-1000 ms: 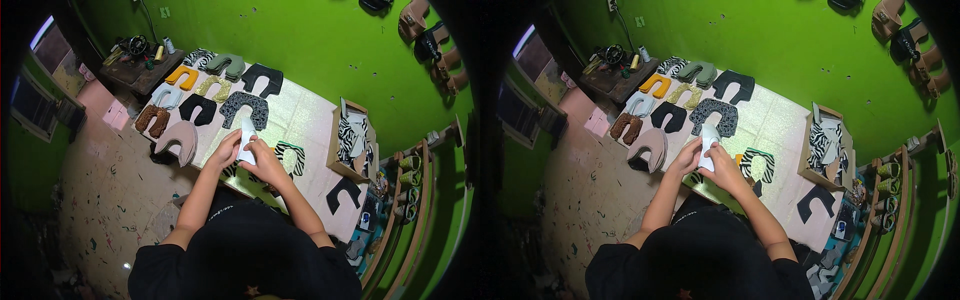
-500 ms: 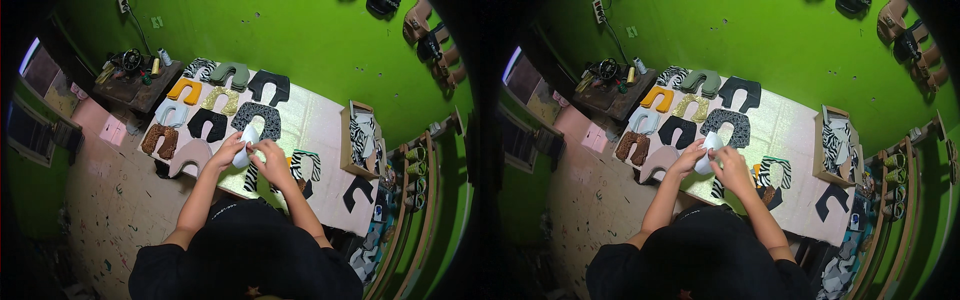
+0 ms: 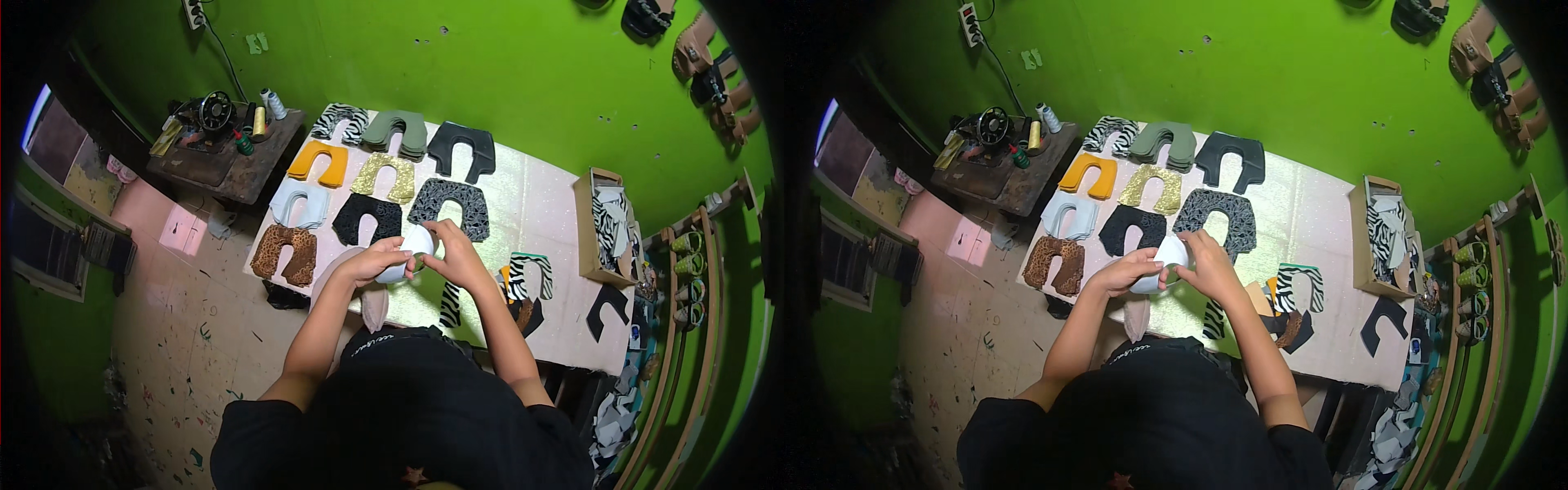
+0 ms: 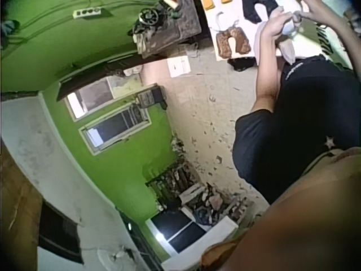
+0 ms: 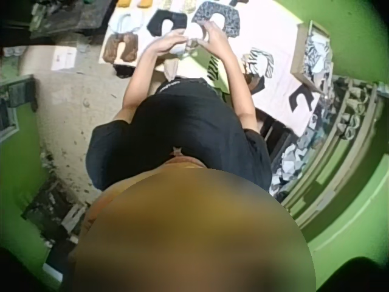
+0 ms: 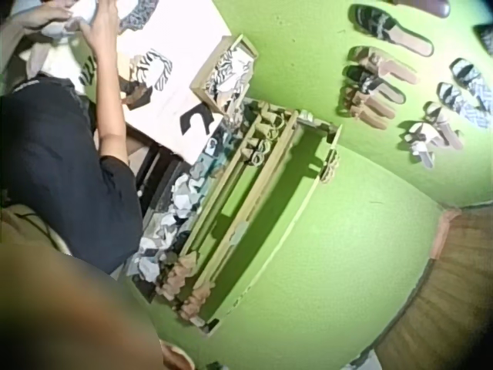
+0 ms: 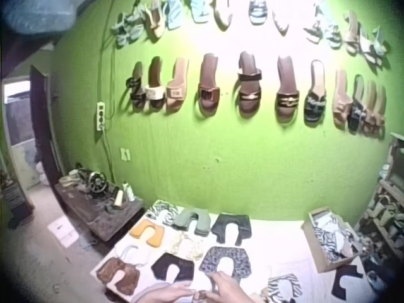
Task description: Sorting and arranging patterned fabric components for shoe manufacturing on a work table.
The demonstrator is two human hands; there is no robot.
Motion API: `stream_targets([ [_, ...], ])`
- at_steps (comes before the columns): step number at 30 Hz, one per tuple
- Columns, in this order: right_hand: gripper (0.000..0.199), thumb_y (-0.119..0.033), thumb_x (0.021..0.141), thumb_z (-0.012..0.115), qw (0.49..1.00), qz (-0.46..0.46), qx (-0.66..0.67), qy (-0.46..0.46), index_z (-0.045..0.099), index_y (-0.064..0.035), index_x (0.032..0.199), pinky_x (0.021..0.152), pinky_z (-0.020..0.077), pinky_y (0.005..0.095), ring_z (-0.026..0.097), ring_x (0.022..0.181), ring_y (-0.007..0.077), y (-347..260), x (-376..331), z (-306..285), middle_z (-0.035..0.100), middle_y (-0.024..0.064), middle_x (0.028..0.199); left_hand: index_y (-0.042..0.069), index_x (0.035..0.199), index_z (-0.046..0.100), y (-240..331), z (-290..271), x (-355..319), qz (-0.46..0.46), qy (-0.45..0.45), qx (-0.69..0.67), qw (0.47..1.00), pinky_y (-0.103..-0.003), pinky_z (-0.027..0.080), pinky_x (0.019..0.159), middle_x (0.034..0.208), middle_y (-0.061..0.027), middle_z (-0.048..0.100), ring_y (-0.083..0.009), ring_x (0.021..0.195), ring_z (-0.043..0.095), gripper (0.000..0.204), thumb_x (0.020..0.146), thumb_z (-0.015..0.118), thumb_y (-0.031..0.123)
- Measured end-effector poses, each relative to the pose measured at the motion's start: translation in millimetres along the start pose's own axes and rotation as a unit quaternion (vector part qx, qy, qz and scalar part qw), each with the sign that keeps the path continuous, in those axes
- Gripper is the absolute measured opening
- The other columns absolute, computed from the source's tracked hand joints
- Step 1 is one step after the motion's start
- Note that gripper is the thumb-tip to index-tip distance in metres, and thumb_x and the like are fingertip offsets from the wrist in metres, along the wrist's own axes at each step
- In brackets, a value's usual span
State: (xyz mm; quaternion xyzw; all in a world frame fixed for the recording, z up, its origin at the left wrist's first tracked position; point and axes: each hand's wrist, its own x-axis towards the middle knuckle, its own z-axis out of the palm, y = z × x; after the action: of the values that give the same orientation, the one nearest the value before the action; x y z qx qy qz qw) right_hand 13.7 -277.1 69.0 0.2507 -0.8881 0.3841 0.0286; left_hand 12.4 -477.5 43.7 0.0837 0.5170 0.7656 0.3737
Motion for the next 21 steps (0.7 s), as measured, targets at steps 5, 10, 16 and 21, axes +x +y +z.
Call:
stream_targets([
  [5,0.053,-0.016,0.062,0.072,0.998,-0.035,0.001,-0.057,0.053,-0.0042,0.11,0.078,0.0428,0.0368,0.052,0.089,0.0298,-12.6,16.9,9.1,0.05,0.0131,0.094,0.004,0.093,0.049,0.4,-21.4,-14.2,-0.04,-0.037,0.031,0.998,-0.024,0.044,0.067,0.071,-0.001,0.053,-0.011,0.067,0.056,0.014,0.09,0.045,0.017],
  [10,0.034,-0.018,0.075,0.062,0.948,0.114,0.248,-0.166,0.057,0.0006,0.104,0.064,0.0443,0.0266,0.053,0.07,0.0133,-12.2,37.4,21.8,0.055,0.0068,0.08,0.003,0.092,0.049,0.7,-39.4,-29.5,-0.048,-0.03,0.01,0.998,-0.023,0.044,0.064,0.067,0.0001,0.052,-0.0095,0.065,0.055,0.016,0.091,0.044,0.018],
  [16,0.01,-0.012,0.084,0.053,0.924,0.09,0.283,-0.24,0.054,-0.0027,0.088,0.051,0.039,0.02,0.047,0.061,0.0031,-35.7,83.9,28.7,0.05,-0.0031,0.069,-0.003,0.101,0.051,19.5,-79.2,-64.9,0.006,-0.02,-0.001,1.0,-0.027,0.046,0.076,0.08,-0.0088,0.061,-0.0164,0.079,0.06,0.027,0.089,0.049,0.021],
  [21,0.013,-0.015,0.085,0.053,0.941,0.069,0.268,-0.192,0.053,-0.0023,0.088,0.053,0.037,0.0191,0.043,0.061,0.0029,-51.3,132.4,52.5,0.048,-0.0037,0.071,-0.006,0.115,0.044,12.2,-131.9,-97.9,0.12,-0.008,-0.119,0.986,-0.034,0.044,0.085,0.097,-0.0157,0.059,-0.0232,0.094,0.057,0.056,0.08,0.059,0.035],
])
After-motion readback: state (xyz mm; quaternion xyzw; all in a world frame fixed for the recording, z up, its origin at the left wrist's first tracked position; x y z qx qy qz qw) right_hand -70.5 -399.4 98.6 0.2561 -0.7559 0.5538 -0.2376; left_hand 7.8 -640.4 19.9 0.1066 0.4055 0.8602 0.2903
